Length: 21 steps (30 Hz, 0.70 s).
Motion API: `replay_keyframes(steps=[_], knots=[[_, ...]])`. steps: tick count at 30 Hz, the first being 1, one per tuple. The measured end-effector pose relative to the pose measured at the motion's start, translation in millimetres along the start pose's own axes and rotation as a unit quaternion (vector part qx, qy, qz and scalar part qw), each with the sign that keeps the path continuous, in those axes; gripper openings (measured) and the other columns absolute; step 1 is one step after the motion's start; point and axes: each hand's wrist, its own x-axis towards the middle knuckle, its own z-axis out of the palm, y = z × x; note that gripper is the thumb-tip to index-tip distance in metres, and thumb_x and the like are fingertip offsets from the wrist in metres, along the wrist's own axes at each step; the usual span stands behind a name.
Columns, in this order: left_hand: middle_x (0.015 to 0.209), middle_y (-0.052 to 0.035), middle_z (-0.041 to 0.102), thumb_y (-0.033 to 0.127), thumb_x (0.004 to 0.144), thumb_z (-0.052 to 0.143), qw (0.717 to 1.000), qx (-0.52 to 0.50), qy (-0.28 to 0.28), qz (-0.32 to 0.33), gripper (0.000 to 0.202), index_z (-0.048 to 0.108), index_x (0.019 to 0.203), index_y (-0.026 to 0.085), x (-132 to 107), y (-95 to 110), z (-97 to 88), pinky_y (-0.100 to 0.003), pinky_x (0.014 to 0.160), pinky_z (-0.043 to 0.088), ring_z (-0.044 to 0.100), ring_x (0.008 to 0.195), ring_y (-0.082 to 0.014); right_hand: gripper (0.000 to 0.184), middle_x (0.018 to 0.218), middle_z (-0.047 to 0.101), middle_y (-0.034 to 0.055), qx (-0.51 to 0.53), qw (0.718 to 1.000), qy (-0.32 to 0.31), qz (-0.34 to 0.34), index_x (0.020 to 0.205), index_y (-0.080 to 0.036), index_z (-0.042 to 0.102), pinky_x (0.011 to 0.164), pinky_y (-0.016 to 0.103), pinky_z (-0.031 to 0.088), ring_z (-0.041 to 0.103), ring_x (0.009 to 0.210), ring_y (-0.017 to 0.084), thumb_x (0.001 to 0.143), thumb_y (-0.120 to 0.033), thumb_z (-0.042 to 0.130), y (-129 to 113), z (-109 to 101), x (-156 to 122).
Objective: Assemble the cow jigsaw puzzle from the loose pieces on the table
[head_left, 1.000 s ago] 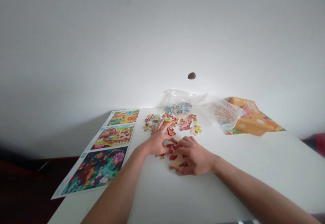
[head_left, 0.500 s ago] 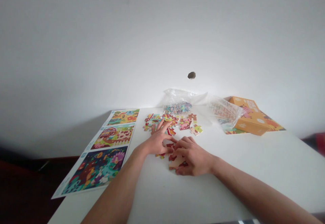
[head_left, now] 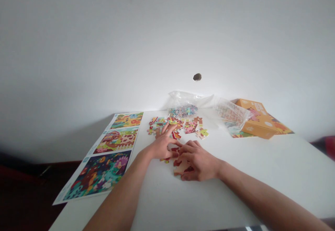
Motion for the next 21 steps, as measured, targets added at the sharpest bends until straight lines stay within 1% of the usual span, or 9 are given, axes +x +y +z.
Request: replay_keyframes(steps=[3,6,9,11,12,15,17,21], knots=[[0.166,0.0083,0.008,0.035,0.071,0.08,1.0,0.004,-0.002,-0.003,0.03,0.078,0.101,0.039,0.0,0.3,-0.5,-0.076,0.112,-0.004,0.002,0.148,-0.0505,0.05,0.125,0.062,0.0047,0.006,1.0,0.005,-0.004,0.115,-0.03,0.068,0.096,0.043,0.034,0.049,0.111,0.028,0.071,-0.05,0.081,-0.1,0.3,0.2],[0.166,0.0084,0.008,0.036,0.071,0.08,1.0,0.004,0.0,0.0,0.031,0.078,0.101,0.039,-0.1,-1.1,0.6,-0.075,0.113,-0.004,0.002,0.148,-0.0506,0.05,0.124,0.062,0.0044,0.008,1.0,0.007,-0.008,0.115,-0.031,0.068,0.096,0.043,0.034,0.048,0.11,0.027,0.071,-0.052,0.081,0.1,-1.1,0.1],[0.166,0.0076,0.01,0.042,0.072,0.079,1.0,0.003,0.006,0.009,0.031,0.078,0.103,0.038,-0.5,-3.1,2.2,-0.072,0.115,-0.004,0.0,0.149,-0.0493,0.055,0.121,0.062,0.0062,0.005,1.0,0.02,0.0,0.117,-0.029,0.067,0.094,0.043,0.034,0.049,0.106,0.027,0.07,-0.053,0.08,1.5,-6.4,-1.7],[0.165,0.0074,0.01,0.045,0.073,0.079,1.0,0.002,0.01,0.016,0.032,0.077,0.104,0.038,-0.5,-4.0,3.2,-0.071,0.115,-0.003,0.0,0.149,-0.0484,0.054,0.113,0.063,0.0067,-0.005,0.999,0.031,0.012,0.116,-0.027,0.067,0.092,0.042,0.035,0.05,0.101,0.026,0.07,-0.052,0.081,3.6,-11.6,-4.2],[0.165,0.0074,0.01,0.046,0.073,0.079,1.0,0.002,0.01,0.019,0.032,0.077,0.104,0.039,-0.3,-4.2,3.7,-0.071,0.116,-0.002,-0.001,0.149,-0.0482,0.051,0.107,0.064,0.0063,-0.013,0.999,0.033,0.017,0.113,-0.026,0.068,0.091,0.041,0.035,0.05,0.098,0.025,0.07,-0.051,0.081,5.1,-14.2,-5.7],[0.165,0.0068,0.012,0.048,0.072,0.079,1.0,-0.001,0.013,0.022,0.033,0.077,0.104,0.039,0.5,-3.8,5.1,-0.072,0.115,0.0,0.0,0.149,-0.0484,0.031,0.091,0.064,0.004,-0.036,0.999,0.025,0.024,0.099,-0.024,0.071,0.087,0.039,0.035,0.051,0.089,0.022,0.074,-0.041,0.078,10.1,-19.9,-9.6],[0.164,0.0063,0.014,0.049,0.072,0.079,1.0,-0.003,0.019,0.024,0.032,0.078,0.103,0.039,1.0,-2.6,5.7,-0.072,0.115,0.001,0.001,0.149,-0.0487,0.021,0.085,0.063,0.0031,-0.047,0.998,0.019,0.025,0.095,-0.024,0.072,0.085,0.037,0.035,0.051,0.087,0.021,0.077,-0.035,0.075,13.1,-21.1,-10.9],[0.164,0.0061,0.016,0.044,0.071,0.08,0.999,-0.002,0.028,0.026,0.032,0.078,0.102,0.038,1.0,1.0,5.6,-0.072,0.115,0.004,0.003,0.149,-0.0486,0.017,0.083,0.063,0.0026,-0.048,0.999,0.011,0.015,0.095,-0.024,0.072,0.083,0.036,0.034,0.051,0.085,0.02,0.08,-0.032,0.072,16.5,-18.3,-10.2]])
